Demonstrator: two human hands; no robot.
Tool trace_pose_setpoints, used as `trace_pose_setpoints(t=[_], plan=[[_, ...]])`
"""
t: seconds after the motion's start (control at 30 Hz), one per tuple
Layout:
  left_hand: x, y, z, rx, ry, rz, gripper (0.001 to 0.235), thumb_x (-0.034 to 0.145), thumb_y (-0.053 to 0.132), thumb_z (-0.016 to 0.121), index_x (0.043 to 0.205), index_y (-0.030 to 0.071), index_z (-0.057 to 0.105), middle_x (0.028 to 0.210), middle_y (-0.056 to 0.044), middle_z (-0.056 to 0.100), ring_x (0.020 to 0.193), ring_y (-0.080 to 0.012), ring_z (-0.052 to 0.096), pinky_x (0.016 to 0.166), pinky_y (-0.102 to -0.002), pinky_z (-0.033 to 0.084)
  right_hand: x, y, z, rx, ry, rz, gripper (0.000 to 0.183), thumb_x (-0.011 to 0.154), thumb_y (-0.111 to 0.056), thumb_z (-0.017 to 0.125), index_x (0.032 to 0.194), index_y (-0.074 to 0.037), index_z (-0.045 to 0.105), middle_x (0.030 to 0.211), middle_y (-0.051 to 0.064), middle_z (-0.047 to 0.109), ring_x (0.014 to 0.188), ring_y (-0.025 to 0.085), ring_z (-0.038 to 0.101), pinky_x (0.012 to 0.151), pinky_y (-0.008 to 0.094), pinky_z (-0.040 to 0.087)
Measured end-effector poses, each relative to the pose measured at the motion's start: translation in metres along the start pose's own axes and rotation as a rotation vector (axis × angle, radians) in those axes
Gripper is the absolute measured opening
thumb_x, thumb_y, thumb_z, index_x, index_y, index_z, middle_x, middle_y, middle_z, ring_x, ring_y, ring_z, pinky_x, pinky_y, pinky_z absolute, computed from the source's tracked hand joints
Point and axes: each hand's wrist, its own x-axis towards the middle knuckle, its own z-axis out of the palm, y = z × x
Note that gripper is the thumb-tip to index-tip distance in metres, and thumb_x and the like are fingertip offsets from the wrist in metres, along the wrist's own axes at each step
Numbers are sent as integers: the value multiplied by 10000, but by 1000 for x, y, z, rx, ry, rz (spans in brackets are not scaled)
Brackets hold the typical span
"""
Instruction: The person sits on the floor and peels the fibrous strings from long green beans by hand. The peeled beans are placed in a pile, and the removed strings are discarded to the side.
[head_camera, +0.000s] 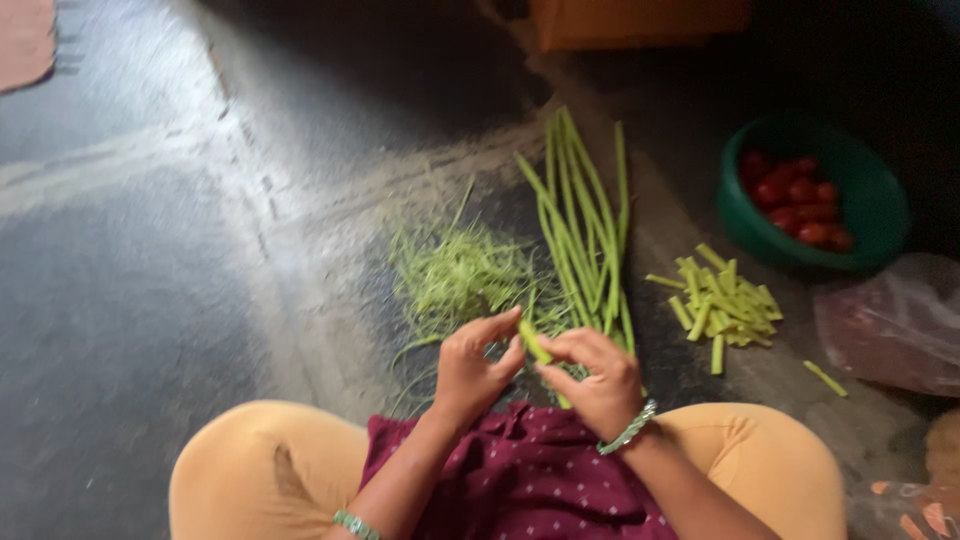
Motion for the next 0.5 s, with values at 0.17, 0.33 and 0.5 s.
trace_pose_setpoints(t=[0.17,0.33,0.5], plan=[[-1,-3,3,28,21,-17,392,803,120,771,1193,85,750,979,-100,800,870,-180,786,807,-313,599,-2,1,-1,0,-23,-16,329,736,-76,858,1057,-91,788,958,59,743,855,196,744,743,299,586],[-1,-5,5,53,27,-25,388,786,120,778,1172,85,761,936,-96,808,839,-164,795,775,-302,605,-3,0,-1,35,-16,9,325,731,-79,865,1048,-94,795,941,63,752,819,180,752,723,292,601],[-3,-8,5,63,0,-28,399,778,125,782,1174,81,756,961,-101,806,856,-148,796,761,-294,613,-5,-2,1,64,-17,-51,305,756,-72,856,1051,-79,779,933,64,762,835,168,760,730,290,608]])
